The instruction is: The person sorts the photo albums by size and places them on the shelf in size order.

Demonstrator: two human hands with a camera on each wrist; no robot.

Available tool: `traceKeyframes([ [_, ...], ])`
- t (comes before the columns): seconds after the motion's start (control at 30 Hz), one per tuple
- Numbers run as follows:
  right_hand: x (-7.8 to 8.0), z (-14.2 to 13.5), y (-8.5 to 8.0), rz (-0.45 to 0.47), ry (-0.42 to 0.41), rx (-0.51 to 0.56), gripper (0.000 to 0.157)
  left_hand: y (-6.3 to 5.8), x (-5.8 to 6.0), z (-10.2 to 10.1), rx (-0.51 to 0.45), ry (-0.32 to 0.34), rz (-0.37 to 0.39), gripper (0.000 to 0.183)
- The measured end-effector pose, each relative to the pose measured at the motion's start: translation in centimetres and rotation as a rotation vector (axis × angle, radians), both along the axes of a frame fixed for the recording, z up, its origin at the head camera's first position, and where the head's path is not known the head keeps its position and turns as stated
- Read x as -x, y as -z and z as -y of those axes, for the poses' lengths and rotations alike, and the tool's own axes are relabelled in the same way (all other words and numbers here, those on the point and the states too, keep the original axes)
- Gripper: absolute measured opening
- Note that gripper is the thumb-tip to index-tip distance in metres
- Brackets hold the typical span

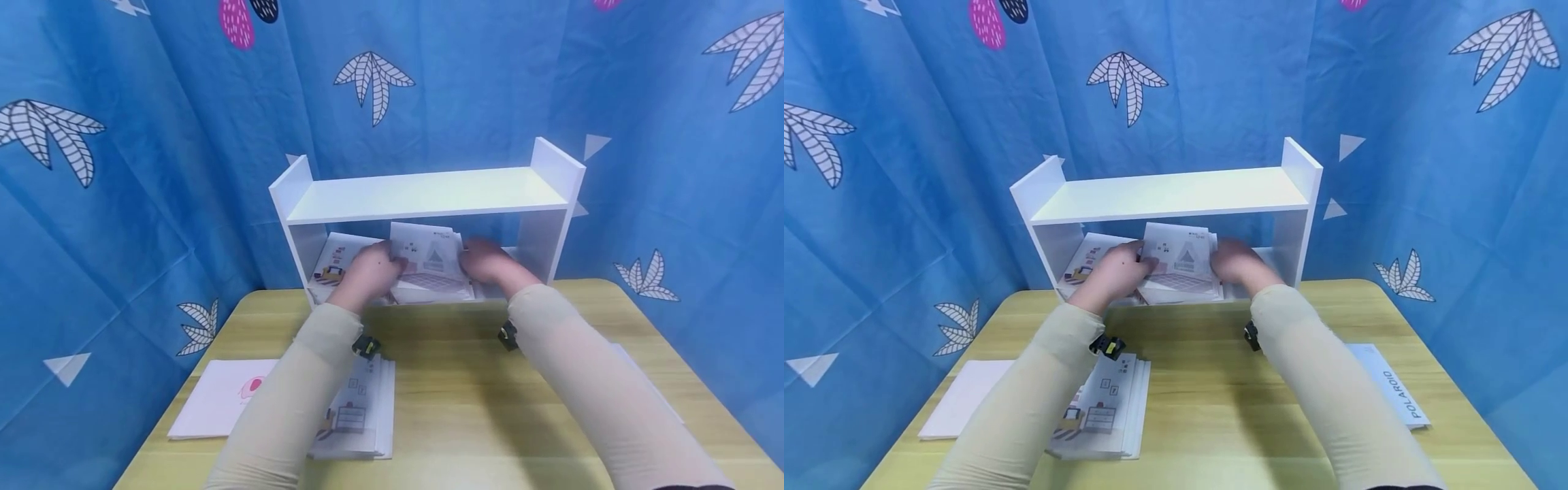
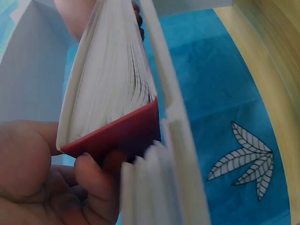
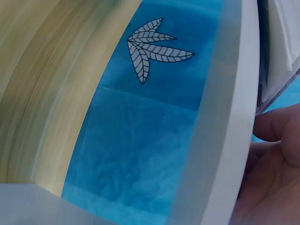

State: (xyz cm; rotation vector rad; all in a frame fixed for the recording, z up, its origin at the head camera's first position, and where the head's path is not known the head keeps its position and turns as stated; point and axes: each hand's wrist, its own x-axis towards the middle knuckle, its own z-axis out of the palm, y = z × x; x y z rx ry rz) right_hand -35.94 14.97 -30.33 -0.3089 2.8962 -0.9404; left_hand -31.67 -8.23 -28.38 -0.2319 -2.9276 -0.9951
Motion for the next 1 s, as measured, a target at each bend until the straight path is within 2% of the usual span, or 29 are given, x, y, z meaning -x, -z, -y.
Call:
traceKeyframes([
  [0.2, 0.2, 0.3, 0.6, 0.044, -0.023, 0.008, 0.042, 0.4, 0.2, 0.3, 0.067, -0.028, -0.003, 0.037],
  [0.33, 0.2, 0.5, 0.9, 0.027, -0.007, 0.015, 0.047, 0.6, 0.2, 0.5, 0.099, -0.041, -0.048, 0.035],
  [0.5, 0.2, 0.5, 1.0, -0.007, 0.013, 0.012, 0.042, 0.7, 0.1, 0.7, 0.095, -0.052, -0.074, 0.037],
  [0.77, 0.3, 0.5, 1.2, -0.034, 0.01, -0.058, 0.037, 0.8, 0.0, 1.0, 0.115, -0.05, -0.095, 0.037],
  [1.0, 0.0, 0.1, 1.4, -0.019, 0.004, 0.037, 0.031, 0.9, -0.5, 1.0, 0.147, -0.04, -0.088, 0.043],
])
